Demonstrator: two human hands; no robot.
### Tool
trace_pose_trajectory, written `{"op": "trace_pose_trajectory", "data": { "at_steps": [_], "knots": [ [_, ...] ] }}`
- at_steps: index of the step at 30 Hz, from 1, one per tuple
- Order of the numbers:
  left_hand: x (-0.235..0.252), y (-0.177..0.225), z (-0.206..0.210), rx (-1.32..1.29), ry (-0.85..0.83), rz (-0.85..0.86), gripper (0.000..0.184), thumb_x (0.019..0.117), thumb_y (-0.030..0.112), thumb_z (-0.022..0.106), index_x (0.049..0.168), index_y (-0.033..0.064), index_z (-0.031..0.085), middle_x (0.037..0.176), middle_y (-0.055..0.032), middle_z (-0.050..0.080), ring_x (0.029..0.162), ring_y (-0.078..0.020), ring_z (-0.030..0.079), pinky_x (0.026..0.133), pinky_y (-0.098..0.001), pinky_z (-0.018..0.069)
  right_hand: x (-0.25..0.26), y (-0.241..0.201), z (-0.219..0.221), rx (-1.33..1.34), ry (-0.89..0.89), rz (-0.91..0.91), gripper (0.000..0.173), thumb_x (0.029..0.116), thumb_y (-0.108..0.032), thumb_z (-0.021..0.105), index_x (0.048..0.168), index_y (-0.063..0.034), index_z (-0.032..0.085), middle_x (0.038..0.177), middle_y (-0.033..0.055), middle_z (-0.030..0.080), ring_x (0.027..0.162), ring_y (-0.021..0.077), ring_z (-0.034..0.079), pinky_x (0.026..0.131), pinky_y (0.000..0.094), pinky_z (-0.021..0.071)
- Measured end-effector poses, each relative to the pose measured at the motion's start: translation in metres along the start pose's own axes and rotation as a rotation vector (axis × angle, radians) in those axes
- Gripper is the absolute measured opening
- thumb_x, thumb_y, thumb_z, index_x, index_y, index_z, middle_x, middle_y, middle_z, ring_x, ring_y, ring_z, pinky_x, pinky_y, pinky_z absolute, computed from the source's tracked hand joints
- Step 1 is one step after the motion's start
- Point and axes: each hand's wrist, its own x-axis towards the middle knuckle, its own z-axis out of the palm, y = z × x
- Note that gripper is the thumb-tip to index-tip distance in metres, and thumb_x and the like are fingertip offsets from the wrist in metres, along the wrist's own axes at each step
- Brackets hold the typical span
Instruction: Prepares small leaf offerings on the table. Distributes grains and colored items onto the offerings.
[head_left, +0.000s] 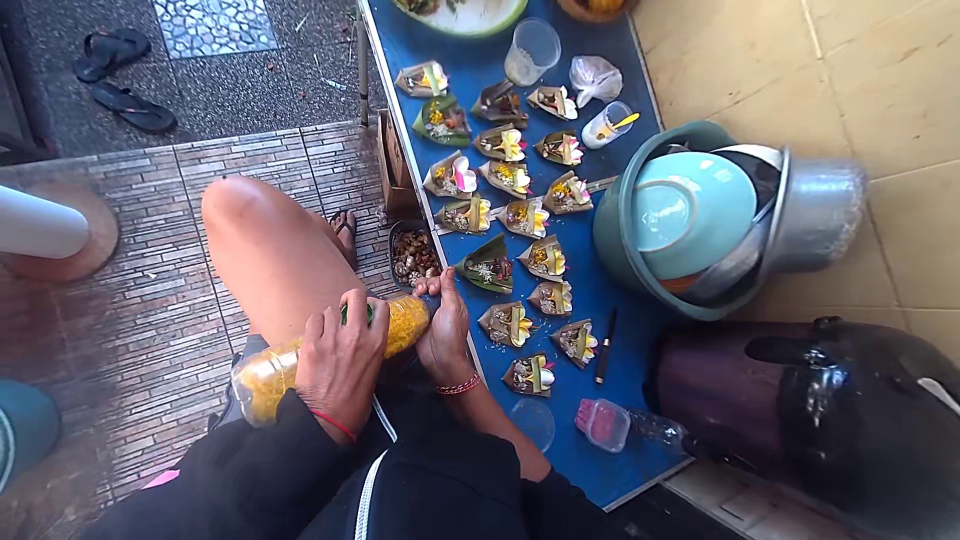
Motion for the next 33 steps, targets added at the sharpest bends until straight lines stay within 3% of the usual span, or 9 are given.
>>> {"op": "trace_pose_trajectory", "data": {
  "at_steps": [4, 11, 16, 19, 22, 23, 25, 28, 33],
  "knots": [
    [-0.002, -0.018, 0.007, -0.251, -0.028, -0.001, 0.061, 0.0652, 0.021, 0.092, 0.116, -0.0013, 0.066, 0.109, -0.0276, 0.061, 0.085, -0.0445, 0.068, 0.068, -0.0546, 0.0547, -0.001, -0.015, -0.001, 0.133, -0.024, 0.043, 0.043, 0.1137, -0.033, 0.031, 0.081, -0.0156, 0.052, 0.072, -0.0016, 0.055, 0.071, 0.0105, 0.061, 0.071, 0.0252, 0.0538],
    [-0.006, -0.036, 0.022, -0.686, 0.001, 0.015, 0.065, 0.072, 0.043, 0.083, 0.119, 0.0027, 0.063, 0.117, -0.0249, 0.06, 0.084, -0.0403, 0.068, 0.062, -0.056, 0.0554, -0.01, -0.045, 0.003, 0.283, -0.164, 0.157, 0.044, 0.113, -0.037, 0.033, 0.081, -0.0179, 0.055, 0.076, -0.003, 0.058, 0.073, 0.0092, 0.063, 0.07, 0.0233, 0.055],
    [-0.006, -0.039, 0.025, -0.883, 0.055, 0.032, 0.073, 0.0728, 0.056, 0.078, 0.122, 0.0036, 0.064, 0.115, -0.0202, 0.062, 0.093, -0.031, 0.066, 0.072, -0.0493, 0.0565, -0.009, -0.056, 0.003, 0.303, -0.216, 0.244, 0.044, 0.1126, -0.038, 0.033, 0.08, -0.0188, 0.055, 0.074, -0.0037, 0.057, 0.07, 0.0091, 0.061, 0.07, 0.0241, 0.0549],
    [-0.008, -0.045, 0.024, -0.95, 0.11, 0.058, 0.077, 0.0739, 0.061, 0.076, 0.121, 0.0013, 0.065, 0.111, -0.0173, 0.062, 0.097, -0.0242, 0.064, 0.08, -0.0419, 0.056, 0.004, -0.071, -0.01, -0.035, -0.273, 0.224, 0.047, 0.113, -0.04, 0.029, 0.077, -0.0195, 0.052, 0.063, -0.0085, 0.05, 0.049, 0.0003, 0.045, 0.048, 0.0137, 0.0397],
    [-0.011, -0.051, 0.024, -0.98, 0.127, 0.046, 0.076, 0.074, 0.062, 0.077, 0.12, 0.0023, 0.065, 0.11, -0.0145, 0.062, 0.098, -0.0202, 0.063, 0.083, -0.0383, 0.0548, 0.035, -0.095, -0.044, -0.831, -0.345, -0.015, 0.045, 0.1121, -0.043, 0.031, 0.08, -0.0182, 0.052, 0.063, -0.0097, 0.046, 0.049, -0.0012, 0.037, 0.045, 0.0143, 0.0304],
    [-0.012, -0.052, 0.024, -0.982, 0.127, 0.037, 0.076, 0.0735, 0.062, 0.077, 0.12, 0.0024, 0.065, 0.111, -0.0143, 0.062, 0.099, -0.0205, 0.063, 0.084, -0.0388, 0.0549, 0.049, -0.102, -0.058, -1.102, -0.317, -0.114, 0.05, 0.1118, -0.045, 0.032, 0.082, -0.0133, 0.056, 0.065, -0.0047, 0.048, 0.051, 0.0038, 0.04, 0.048, 0.0206, 0.0336],
    [-0.013, -0.054, 0.024, -0.982, 0.126, 0.032, 0.077, 0.0732, 0.061, 0.078, 0.121, 0.0015, 0.064, 0.112, -0.0149, 0.062, 0.099, -0.0218, 0.063, 0.084, -0.0406, 0.0547, 0.083, -0.115, -0.076, -1.403, -0.266, -0.113, 0.048, 0.1131, -0.031, 0.037, 0.098, 0.0031, 0.066, 0.079, 0.0106, 0.06, 0.069, 0.0182, 0.054, 0.067, 0.0394, 0.0469],
    [-0.014, -0.056, 0.025, -0.979, 0.141, 0.034, 0.077, 0.0734, 0.062, 0.077, 0.119, 0.0017, 0.064, 0.11, -0.014, 0.062, 0.097, -0.0196, 0.063, 0.082, -0.038, 0.0548, 0.112, -0.125, -0.084, -1.482, -0.22, 0.046, 0.032, 0.1112, -0.016, 0.042, 0.112, 0.0029, 0.069, 0.096, 0.0122, 0.069, 0.079, 0.0144, 0.064, 0.075, 0.0337, 0.0535],
    [-0.014, -0.057, 0.026, -0.982, 0.138, 0.036, 0.077, 0.0728, 0.062, 0.078, 0.119, 0.0018, 0.064, 0.108, -0.0124, 0.061, 0.097, -0.0179, 0.062, 0.082, -0.0359, 0.0542, 0.123, -0.121, -0.085, -1.503, -0.201, 0.04, 0.03, 0.1045, -0.002, 0.044, 0.116, 0.0029, 0.07, 0.106, 0.0188, 0.071, 0.094, 0.0229, 0.07, 0.09, 0.0421, 0.0559]
  ]
}}
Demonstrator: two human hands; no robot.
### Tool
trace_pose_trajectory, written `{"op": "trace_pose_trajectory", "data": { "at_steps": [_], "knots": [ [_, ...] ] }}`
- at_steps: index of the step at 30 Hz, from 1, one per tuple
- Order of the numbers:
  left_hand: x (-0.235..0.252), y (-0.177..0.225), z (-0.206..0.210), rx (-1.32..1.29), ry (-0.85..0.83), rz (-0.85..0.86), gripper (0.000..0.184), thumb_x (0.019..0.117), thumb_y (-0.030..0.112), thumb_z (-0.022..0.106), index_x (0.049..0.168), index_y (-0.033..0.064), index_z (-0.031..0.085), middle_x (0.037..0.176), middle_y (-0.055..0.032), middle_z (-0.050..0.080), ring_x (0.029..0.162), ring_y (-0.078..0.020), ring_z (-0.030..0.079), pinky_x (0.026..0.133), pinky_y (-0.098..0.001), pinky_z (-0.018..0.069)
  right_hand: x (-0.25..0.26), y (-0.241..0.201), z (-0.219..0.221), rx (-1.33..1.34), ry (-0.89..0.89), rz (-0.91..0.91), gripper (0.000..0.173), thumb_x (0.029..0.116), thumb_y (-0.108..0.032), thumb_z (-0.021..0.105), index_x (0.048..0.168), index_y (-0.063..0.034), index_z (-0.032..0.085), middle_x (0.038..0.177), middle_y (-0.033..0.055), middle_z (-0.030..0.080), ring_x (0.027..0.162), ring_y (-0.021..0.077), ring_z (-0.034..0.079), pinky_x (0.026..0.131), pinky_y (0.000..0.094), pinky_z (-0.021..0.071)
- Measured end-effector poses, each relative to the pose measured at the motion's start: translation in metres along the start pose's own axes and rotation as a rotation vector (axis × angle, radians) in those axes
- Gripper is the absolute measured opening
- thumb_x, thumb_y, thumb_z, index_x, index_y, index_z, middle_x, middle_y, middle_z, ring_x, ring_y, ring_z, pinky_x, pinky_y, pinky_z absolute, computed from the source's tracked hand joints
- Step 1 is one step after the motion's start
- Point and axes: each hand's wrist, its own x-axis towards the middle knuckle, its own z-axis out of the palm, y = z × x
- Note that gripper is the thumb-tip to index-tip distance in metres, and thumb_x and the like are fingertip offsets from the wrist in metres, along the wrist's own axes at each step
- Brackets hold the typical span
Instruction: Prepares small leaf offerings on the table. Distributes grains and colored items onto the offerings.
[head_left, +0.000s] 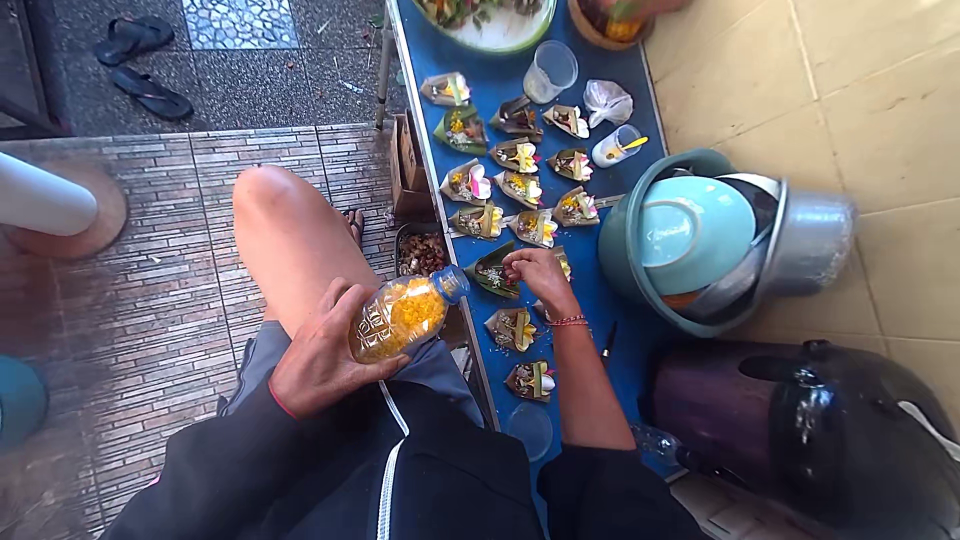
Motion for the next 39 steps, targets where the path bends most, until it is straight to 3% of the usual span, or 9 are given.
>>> {"op": "trace_pose_trajectory", "data": {
  "at_steps": [9, 13, 18, 21, 23, 25, 29, 34, 39],
  "knots": [
    [0.001, 0.0, 0.0, 0.008, -0.011, 0.005, 0.076, 0.072, 0.062, 0.077, 0.118, 0.0022, 0.065, 0.107, -0.0112, 0.062, 0.097, -0.0178, 0.061, 0.082, -0.0358, 0.0535, 0.001, -0.007, 0.012, -0.099, 0.057, -0.065, 0.039, 0.1011, 0.003, 0.038, 0.118, -0.0008, 0.073, 0.122, 0.0197, 0.07, 0.109, 0.032, 0.069, 0.098, 0.0514, 0.0529],
    [0.001, -0.001, 0.0, 0.002, -0.017, 0.005, 0.076, 0.0721, 0.061, 0.077, 0.118, 0.0019, 0.065, 0.107, -0.0116, 0.062, 0.097, -0.0182, 0.062, 0.083, -0.0361, 0.0535, 0.002, -0.005, 0.016, -0.138, 0.089, -0.134, 0.03, 0.1006, 0.005, 0.047, 0.117, 0.0016, 0.072, 0.116, 0.0192, 0.072, 0.104, 0.0292, 0.072, 0.096, 0.0465, 0.0561],
    [0.001, -0.001, 0.001, 0.009, -0.031, -0.005, 0.076, 0.0722, 0.062, 0.077, 0.118, 0.002, 0.065, 0.108, -0.0122, 0.062, 0.098, -0.019, 0.062, 0.082, -0.0371, 0.0543, 0.001, -0.01, 0.016, -0.19, 0.123, -0.132, 0.02, 0.0983, -0.001, 0.062, 0.112, -0.0028, 0.075, 0.112, 0.017, 0.074, 0.092, 0.0286, 0.074, 0.089, 0.048, 0.0581],
    [0.002, 0.0, 0.002, 0.012, -0.043, -0.018, 0.076, 0.0724, 0.061, 0.078, 0.12, 0.0028, 0.065, 0.111, -0.0136, 0.062, 0.098, -0.021, 0.063, 0.082, -0.0396, 0.0546, -0.019, -0.021, 0.008, -0.178, 0.189, -0.184, 0.02, 0.0997, -0.004, 0.062, 0.114, -0.0026, 0.076, 0.112, 0.0194, 0.074, 0.094, 0.032, 0.073, 0.089, 0.0511, 0.0569],
    [0.004, 0.004, 0.005, 0.049, -0.053, -0.025, 0.074, 0.0731, 0.059, 0.078, 0.12, 0.004, 0.065, 0.112, -0.0143, 0.061, 0.096, -0.0229, 0.064, 0.078, -0.0421, 0.056, -0.048, -0.028, 0.01, 0.005, 0.256, -0.281, 0.02, 0.1033, -0.01, 0.059, 0.116, -0.0036, 0.074, 0.11, 0.0144, 0.074, 0.089, 0.0228, 0.074, 0.083, 0.0414, 0.0608],
    [0.009, 0.012, 0.012, 0.125, -0.05, -0.003, 0.068, 0.0734, 0.052, 0.081, 0.118, 0.0026, 0.065, 0.113, -0.0187, 0.062, 0.089, -0.0303, 0.067, 0.07, -0.0491, 0.0569, -0.08, -0.039, 0.021, 0.376, 0.161, -0.386, 0.027, 0.1095, -0.017, 0.048, 0.122, -0.0056, 0.068, 0.113, 0.0076, 0.073, 0.094, 0.0131, 0.073, 0.083, 0.0307, 0.0608],
    [0.019, 0.028, 0.032, 0.416, -0.035, 0.075, 0.051, 0.0748, 0.028, 0.085, 0.113, 0.0007, 0.065, 0.11, -0.0247, 0.062, 0.084, -0.0399, 0.068, 0.067, -0.0535, 0.0571, -0.11, -0.062, 0.067, 1.124, -0.138, -0.334, 0.058, 0.1122, -0.039, 0.017, 0.116, -0.0107, 0.068, 0.114, 0.0031, 0.071, 0.107, 0.0129, 0.067, 0.092, 0.031, 0.0564],
    [0.02, 0.044, 0.057, 0.935, 0.084, 0.177, 0.022, 0.0846, -0.005, 0.069, 0.105, 0.0019, 0.073, 0.097, -0.0206, 0.064, 0.075, -0.0345, 0.065, 0.061, -0.0426, 0.0509, -0.107, -0.075, 0.115, 1.497, 0.233, -0.006, 0.048, 0.1136, -0.035, 0.03, 0.085, -0.0128, 0.061, 0.078, -0.0008, 0.063, 0.078, 0.0111, 0.065, 0.076, 0.0287, 0.0558],
    [0.019, 0.061, 0.07, 1.269, 0.008, 0.146, 0.025, 0.0912, -0.013, 0.054, 0.106, -0.0016, 0.071, 0.096, -0.0174, 0.067, 0.072, -0.0299, 0.063, 0.062, -0.0397, 0.0443, -0.097, -0.078, 0.145, 1.477, 0.303, 0.089, 0.044, 0.1141, -0.032, 0.03, 0.08, -0.0141, 0.052, 0.071, -0.0026, 0.054, 0.07, 0.0091, 0.058, 0.071, 0.0238, 0.0513]
  ]
}}
